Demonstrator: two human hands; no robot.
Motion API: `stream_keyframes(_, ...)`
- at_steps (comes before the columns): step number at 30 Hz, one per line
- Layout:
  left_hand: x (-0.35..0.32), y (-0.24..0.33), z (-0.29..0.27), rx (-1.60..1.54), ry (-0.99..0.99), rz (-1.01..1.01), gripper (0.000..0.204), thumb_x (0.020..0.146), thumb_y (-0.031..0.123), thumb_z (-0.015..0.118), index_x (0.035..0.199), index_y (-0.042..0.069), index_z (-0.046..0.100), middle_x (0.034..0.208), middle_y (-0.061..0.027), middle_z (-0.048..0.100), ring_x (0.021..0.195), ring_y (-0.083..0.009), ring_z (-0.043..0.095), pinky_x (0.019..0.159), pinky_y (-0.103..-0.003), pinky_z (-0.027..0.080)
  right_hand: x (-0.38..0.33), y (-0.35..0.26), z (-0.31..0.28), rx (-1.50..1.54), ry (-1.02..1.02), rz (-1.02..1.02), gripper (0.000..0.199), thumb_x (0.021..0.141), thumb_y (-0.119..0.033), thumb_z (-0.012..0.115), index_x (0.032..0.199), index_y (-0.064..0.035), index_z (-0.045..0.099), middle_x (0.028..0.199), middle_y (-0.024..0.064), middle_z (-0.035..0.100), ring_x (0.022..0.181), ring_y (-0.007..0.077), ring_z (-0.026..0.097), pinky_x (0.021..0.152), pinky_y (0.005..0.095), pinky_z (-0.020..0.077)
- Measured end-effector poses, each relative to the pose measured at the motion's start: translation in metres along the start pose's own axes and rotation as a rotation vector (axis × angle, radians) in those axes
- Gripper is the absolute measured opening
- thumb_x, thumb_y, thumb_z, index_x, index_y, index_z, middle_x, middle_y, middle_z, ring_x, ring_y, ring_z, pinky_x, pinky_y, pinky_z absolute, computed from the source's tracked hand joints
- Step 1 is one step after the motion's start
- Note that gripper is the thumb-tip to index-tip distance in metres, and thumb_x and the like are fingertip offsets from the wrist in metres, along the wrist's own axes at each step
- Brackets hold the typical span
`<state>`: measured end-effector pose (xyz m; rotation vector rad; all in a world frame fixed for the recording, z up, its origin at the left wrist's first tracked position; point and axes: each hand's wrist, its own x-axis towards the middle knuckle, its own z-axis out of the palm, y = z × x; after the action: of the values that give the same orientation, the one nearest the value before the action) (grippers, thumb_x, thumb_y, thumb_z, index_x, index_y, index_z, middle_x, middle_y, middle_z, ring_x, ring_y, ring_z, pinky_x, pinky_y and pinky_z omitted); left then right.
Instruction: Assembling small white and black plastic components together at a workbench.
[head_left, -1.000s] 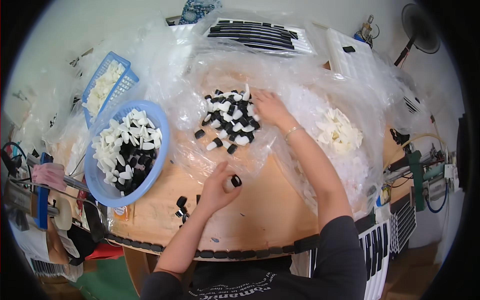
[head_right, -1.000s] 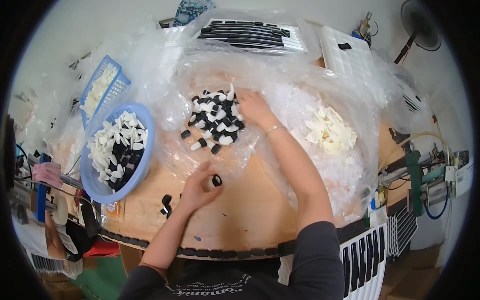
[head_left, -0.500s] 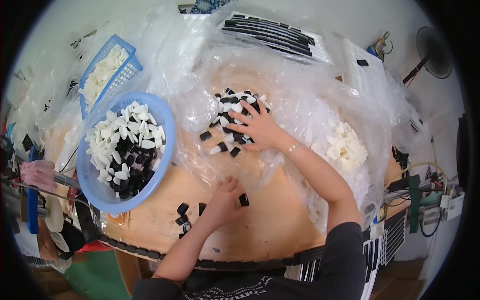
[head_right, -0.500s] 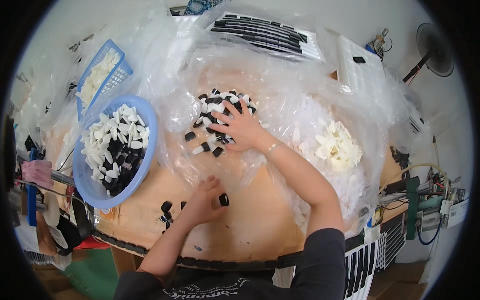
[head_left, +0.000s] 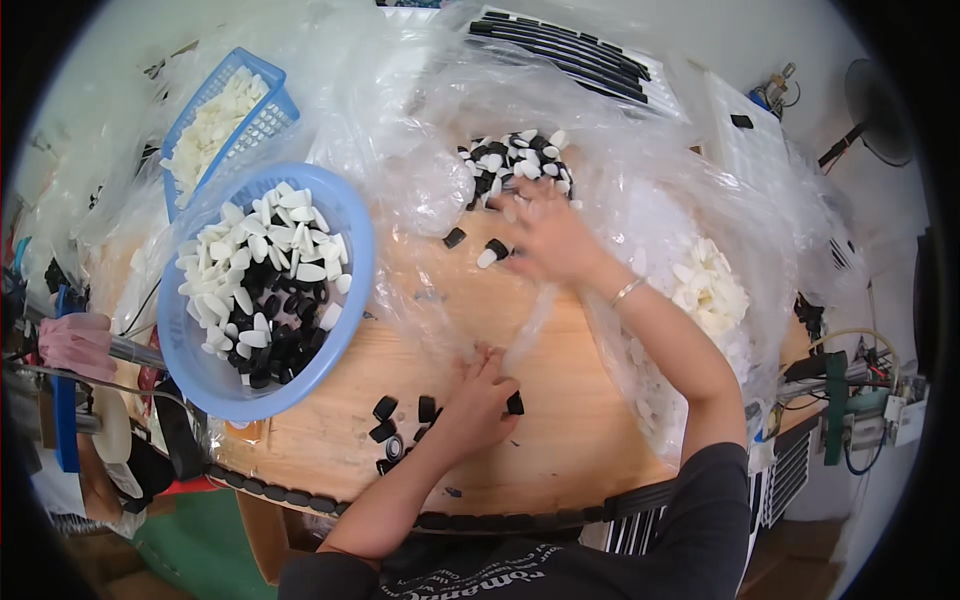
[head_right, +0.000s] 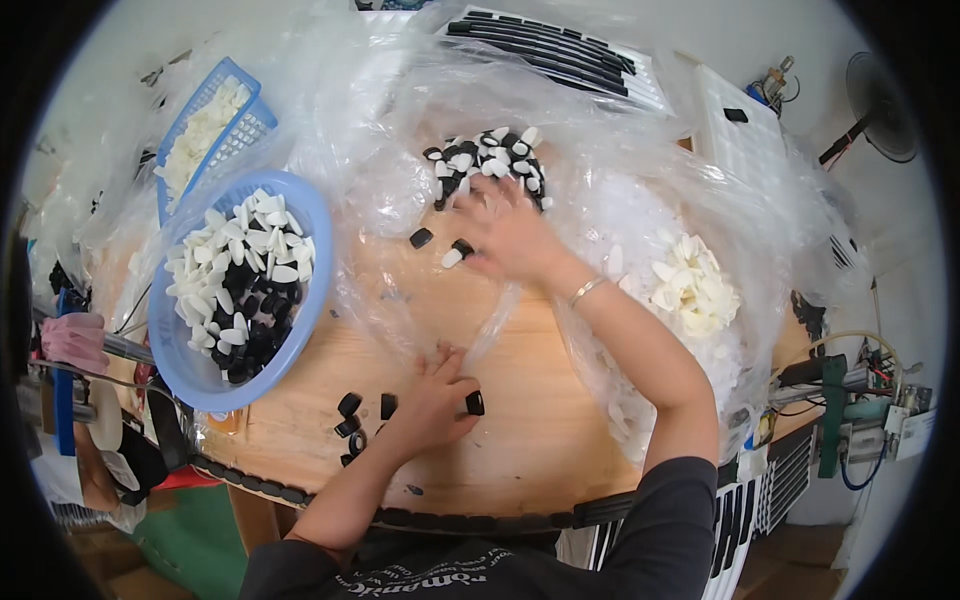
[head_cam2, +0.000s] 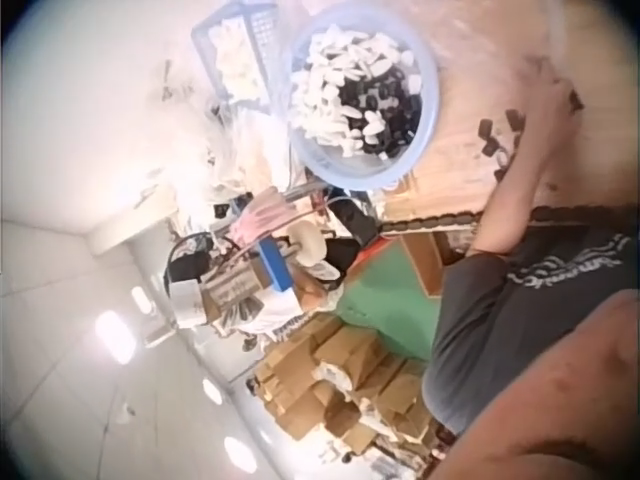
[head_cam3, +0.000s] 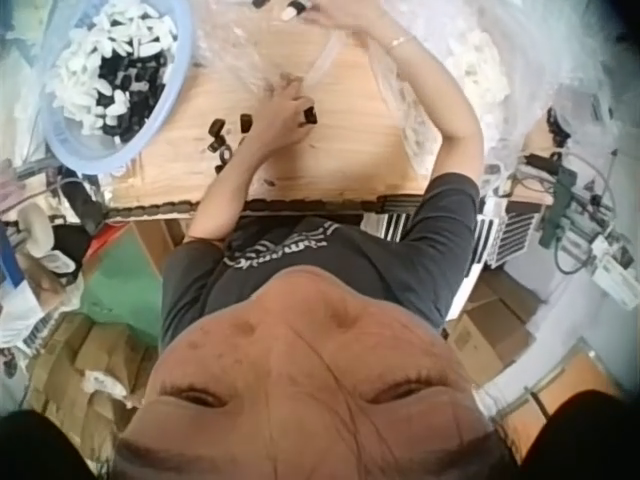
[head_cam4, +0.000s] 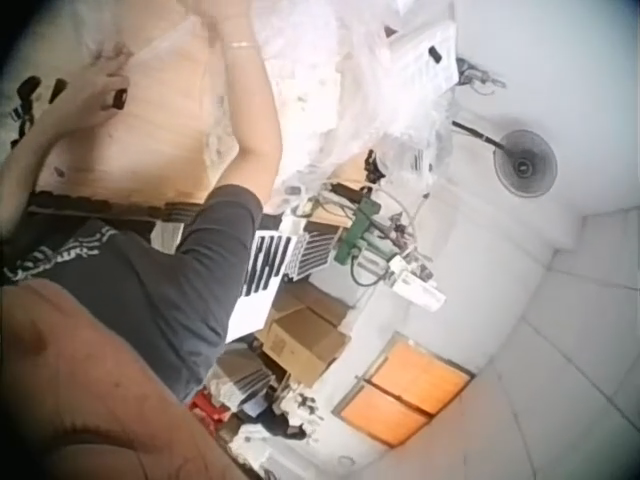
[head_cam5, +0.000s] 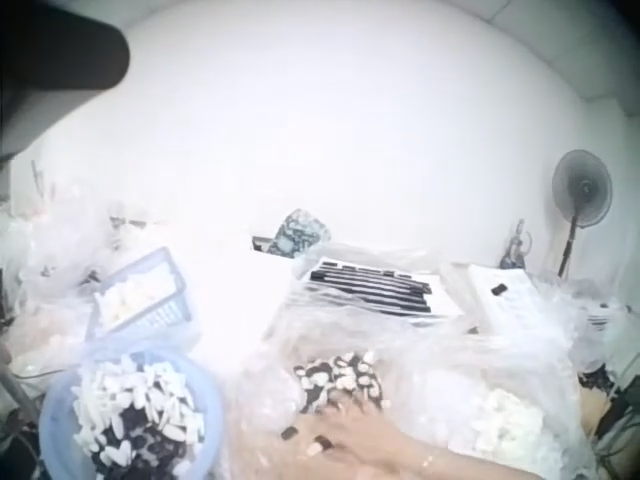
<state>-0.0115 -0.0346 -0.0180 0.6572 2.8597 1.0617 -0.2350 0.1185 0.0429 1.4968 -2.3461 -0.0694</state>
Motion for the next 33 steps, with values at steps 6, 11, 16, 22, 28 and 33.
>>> stream_keyframes(6, -0.003, -0.002, -0.005, -0.007, -0.061, -0.015, 0.040, 0.067, 0.022, 0.077, 0.102, 0.010, 0.062, 0.140, -0.0265, 0.036, 0.134, -0.0483, 0.027, 0.100, -0.071, 0.021, -0.020, 0.006, -0.001, -0.062, -0.283, 0.167, 0.044, 0.078, -0.051, 0.064, 0.105, -0.0169, 0.066, 0.123, 0.0069, 0.054, 0.130, 0.0356, 0.034, 0.105, 0.0588, 0.0257)
stream_keyframes(11, -0.004, 0.002, -0.008, -0.001, -0.141, -0.034, 0.040, 0.066, 0.022, 0.077, 0.102, 0.011, 0.063, 0.142, -0.0263, 0.035, 0.136, -0.0478, 0.023, 0.100, -0.072, 0.017, 0.032, -0.020, -0.002, 0.410, -0.072, 0.376, 0.049, 0.083, -0.045, 0.061, 0.117, -0.0098, 0.060, 0.121, 0.0149, 0.054, 0.126, 0.0393, 0.036, 0.102, 0.0470, 0.0345)
stream_keyframes(16, -0.003, 0.000, -0.001, 0.000, -0.110, -0.002, 0.041, 0.066, 0.022, 0.076, 0.103, 0.011, 0.063, 0.141, -0.0243, 0.036, 0.137, -0.0471, 0.022, 0.100, -0.074, 0.015, 0.106, -0.058, 0.064, 0.208, 0.250, 0.500, 0.061, 0.085, -0.037, 0.058, 0.130, 0.0013, 0.045, 0.123, 0.0213, 0.053, 0.123, 0.0394, 0.041, 0.107, 0.0461, 0.0310)
stream_keyframes(22, -0.002, 0.002, 0.000, 0.006, -0.142, -0.025, 0.048, 0.064, 0.023, 0.075, 0.110, 0.012, 0.064, 0.131, -0.0189, 0.045, 0.135, -0.0468, 0.025, 0.098, -0.076, 0.015, 0.140, -0.119, 0.098, 0.405, -0.180, 0.278, 0.046, 0.080, -0.025, 0.060, 0.116, 0.0035, 0.055, 0.120, 0.0217, 0.054, 0.120, 0.0384, 0.044, 0.105, 0.0487, 0.0333)
stream_keyframes(28, 0.000, 0.004, 0.005, 0.040, -0.172, -0.010, 0.049, 0.065, 0.024, 0.076, 0.111, 0.012, 0.064, 0.142, -0.0242, 0.034, 0.137, -0.0473, 0.020, 0.100, -0.074, 0.015, 0.086, -0.110, 0.054, 0.340, 0.006, 0.181, 0.031, 0.082, -0.013, 0.058, 0.112, -0.0064, 0.062, 0.118, 0.0148, 0.057, 0.125, 0.0417, 0.039, 0.106, 0.0538, 0.0290)
stream_keyframes(33, -0.002, 0.010, 0.000, 0.043, -0.163, -0.037, 0.049, 0.065, 0.025, 0.075, 0.111, 0.014, 0.065, 0.144, -0.0254, 0.033, 0.137, -0.0469, 0.022, 0.100, -0.074, 0.016, -0.033, -0.067, -0.026, 0.835, 0.131, 0.080, 0.029, 0.086, -0.014, 0.059, 0.114, -0.0056, 0.062, 0.118, 0.0120, 0.061, 0.121, 0.0359, 0.048, 0.100, 0.0437, 0.0394)
